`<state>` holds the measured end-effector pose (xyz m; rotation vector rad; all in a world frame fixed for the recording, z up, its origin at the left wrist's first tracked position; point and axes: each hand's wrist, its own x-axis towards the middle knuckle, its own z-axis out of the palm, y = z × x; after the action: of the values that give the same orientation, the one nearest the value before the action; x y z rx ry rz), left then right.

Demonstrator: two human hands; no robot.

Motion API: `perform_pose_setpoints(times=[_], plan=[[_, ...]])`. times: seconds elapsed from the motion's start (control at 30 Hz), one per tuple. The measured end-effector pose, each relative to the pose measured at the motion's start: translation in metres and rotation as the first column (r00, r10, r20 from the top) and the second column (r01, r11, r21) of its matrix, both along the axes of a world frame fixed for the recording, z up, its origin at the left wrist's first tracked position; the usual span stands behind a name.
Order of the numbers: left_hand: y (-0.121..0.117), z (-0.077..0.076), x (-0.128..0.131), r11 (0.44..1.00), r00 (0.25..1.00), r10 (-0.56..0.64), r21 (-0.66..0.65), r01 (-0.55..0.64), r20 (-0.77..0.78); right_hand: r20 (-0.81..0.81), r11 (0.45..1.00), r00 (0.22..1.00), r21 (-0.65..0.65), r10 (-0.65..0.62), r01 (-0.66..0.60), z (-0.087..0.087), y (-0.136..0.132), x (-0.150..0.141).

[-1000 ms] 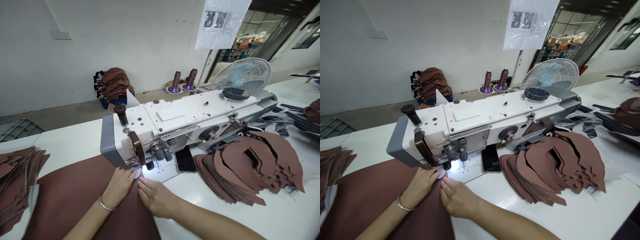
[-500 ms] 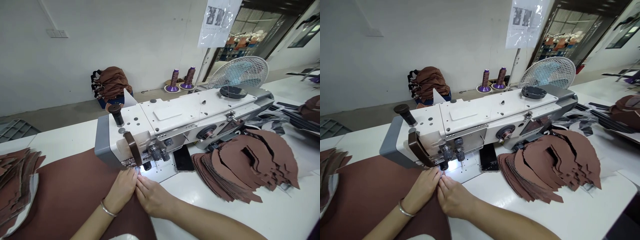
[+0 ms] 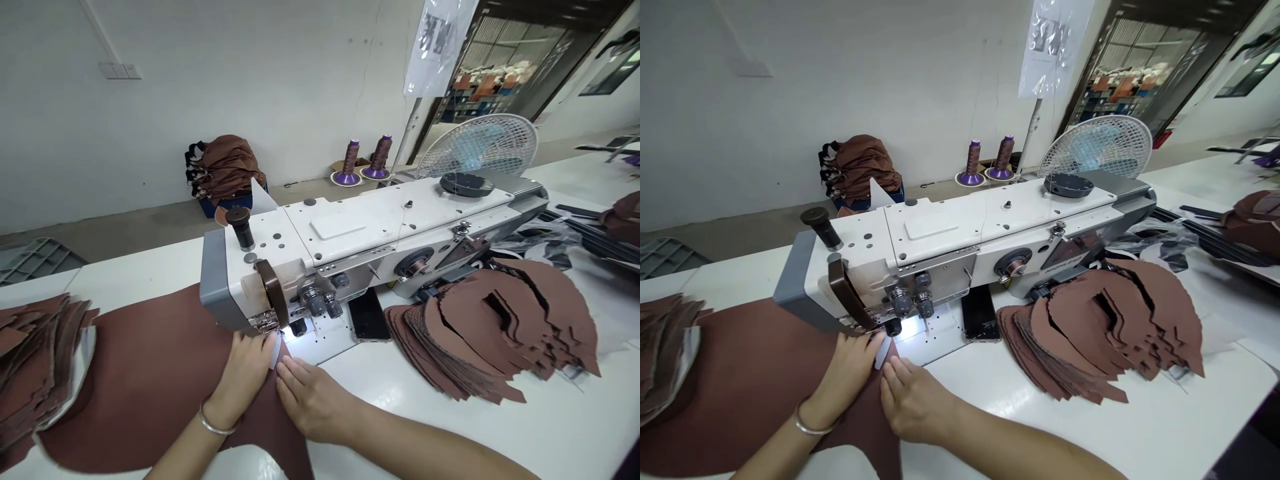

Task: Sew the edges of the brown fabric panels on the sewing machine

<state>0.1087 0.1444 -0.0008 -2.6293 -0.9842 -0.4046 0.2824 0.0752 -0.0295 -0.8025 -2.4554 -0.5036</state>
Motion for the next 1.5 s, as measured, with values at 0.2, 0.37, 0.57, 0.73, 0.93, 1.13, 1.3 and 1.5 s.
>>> perform_pose_setpoints(times=[0.2,0.37,0.57,0.73,0.93,1.13,1.3,1.5], plan=[[0.012,0.0,-0.007,0.974,0.976,-0.21,0.101,0.204,0.062,-0.005,1.0,1.0,0.005,-0.008,0.008,0.003,-0.001,-0.003],[0.009,0.005,0.0,0.976,0.98,-0.196,0.102,0.192,0.03,-0.009,1.0,1.0,0.013,-0.016,0.017,0.006,0.003,-0.007],[0.011,0.001,-0.001,0.982,0.987,-0.156,0.104,0.16,-0.042,0.002,1.0,1.0,0.028,0.0,0.0,0.004,-0.008,-0.01],[0.014,-0.003,-0.004,0.975,0.983,-0.163,0.137,0.174,-0.09,-0.006,0.999,1.0,0.026,0.019,-0.019,0.005,-0.012,-0.012],[0.022,-0.005,-0.009,0.976,0.977,-0.158,0.126,0.176,-0.14,-0.017,1.0,1.0,0.021,0.018,-0.018,0.004,-0.006,-0.014],[0.033,-0.012,-0.02,0.983,0.963,-0.184,-0.064,0.174,-0.196,-0.059,1.0,0.998,-0.015,-0.004,0.003,0.002,-0.001,-0.017],[0.04,-0.003,-0.021,0.975,0.97,-0.176,-0.164,0.149,-0.169,-0.019,0.992,1.0,-0.126,-0.013,0.01,0.0,0.003,-0.017],[0.049,0.012,-0.015,0.956,0.995,-0.095,-0.281,0.086,-0.022,0.02,0.97,0.999,-0.238,-0.035,0.039,-0.001,0.008,-0.015]])
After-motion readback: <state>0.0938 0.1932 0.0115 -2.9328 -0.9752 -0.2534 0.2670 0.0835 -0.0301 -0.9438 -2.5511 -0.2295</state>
